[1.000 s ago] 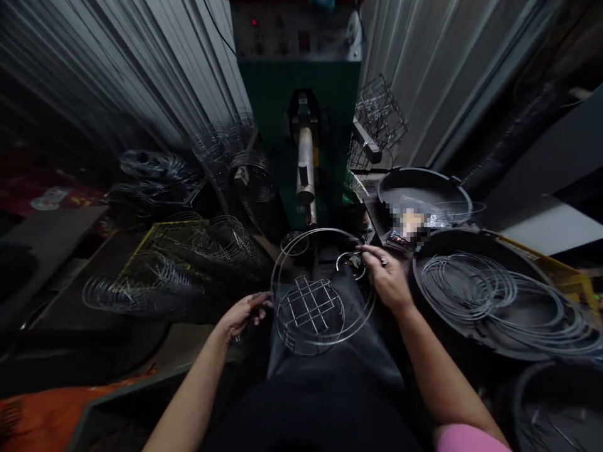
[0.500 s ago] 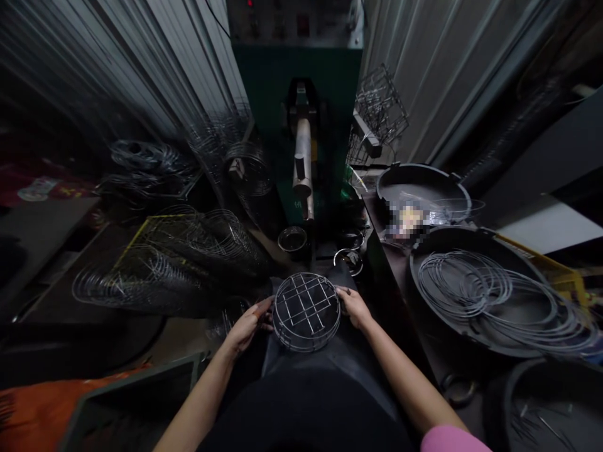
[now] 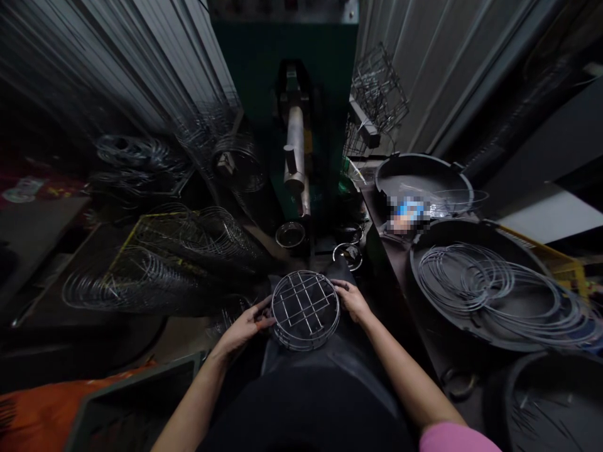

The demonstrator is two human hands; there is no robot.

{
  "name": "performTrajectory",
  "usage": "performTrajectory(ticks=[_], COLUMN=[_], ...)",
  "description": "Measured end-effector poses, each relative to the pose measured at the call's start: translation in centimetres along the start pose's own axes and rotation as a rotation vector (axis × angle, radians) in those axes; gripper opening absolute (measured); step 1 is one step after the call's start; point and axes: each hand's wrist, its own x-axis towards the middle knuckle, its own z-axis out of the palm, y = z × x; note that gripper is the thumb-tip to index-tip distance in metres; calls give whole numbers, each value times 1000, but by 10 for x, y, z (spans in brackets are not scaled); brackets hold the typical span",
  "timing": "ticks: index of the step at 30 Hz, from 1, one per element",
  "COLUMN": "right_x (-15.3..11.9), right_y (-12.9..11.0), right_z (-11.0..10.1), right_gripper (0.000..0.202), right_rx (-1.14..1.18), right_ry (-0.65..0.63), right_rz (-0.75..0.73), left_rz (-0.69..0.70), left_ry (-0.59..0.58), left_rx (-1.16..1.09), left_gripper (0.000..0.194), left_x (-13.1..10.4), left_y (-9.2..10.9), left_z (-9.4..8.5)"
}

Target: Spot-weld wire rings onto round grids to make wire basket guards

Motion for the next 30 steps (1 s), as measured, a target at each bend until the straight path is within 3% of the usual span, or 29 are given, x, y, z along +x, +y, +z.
performTrajectory(ticks=[7, 13, 17, 19, 22, 25, 30], right_x=[10, 16, 12, 10, 9, 9, 10], right_y=[-1, -7, -14, -15, -11, -4, 7], right_z=[-1, -14, -23, -25, -25, -25, -25], right_gripper=[29, 23, 37, 43, 44, 42, 42], right_rx=[-128, -377, -407, -383, -367, -389, -437], right_ry=[-15, -103, -255, -285, -280, -263, -190], right_rz=[-41, -256, -180, -146, -142, -195, -289], left_rz=[100, 142, 82, 72, 50, 25, 9], left_ry=[13, 39, -84, -38, 136, 208, 272], left_rx=[135, 282, 446, 557, 729, 834, 957], left_gripper=[63, 56, 83, 105, 126, 128, 120], left_x=[9, 2, -12, -18, -24, -27, -25], left_y=[-4, -2, -2, -3, -4, -7, -13], left_z=[4, -4, -3, 7, 31, 47, 55])
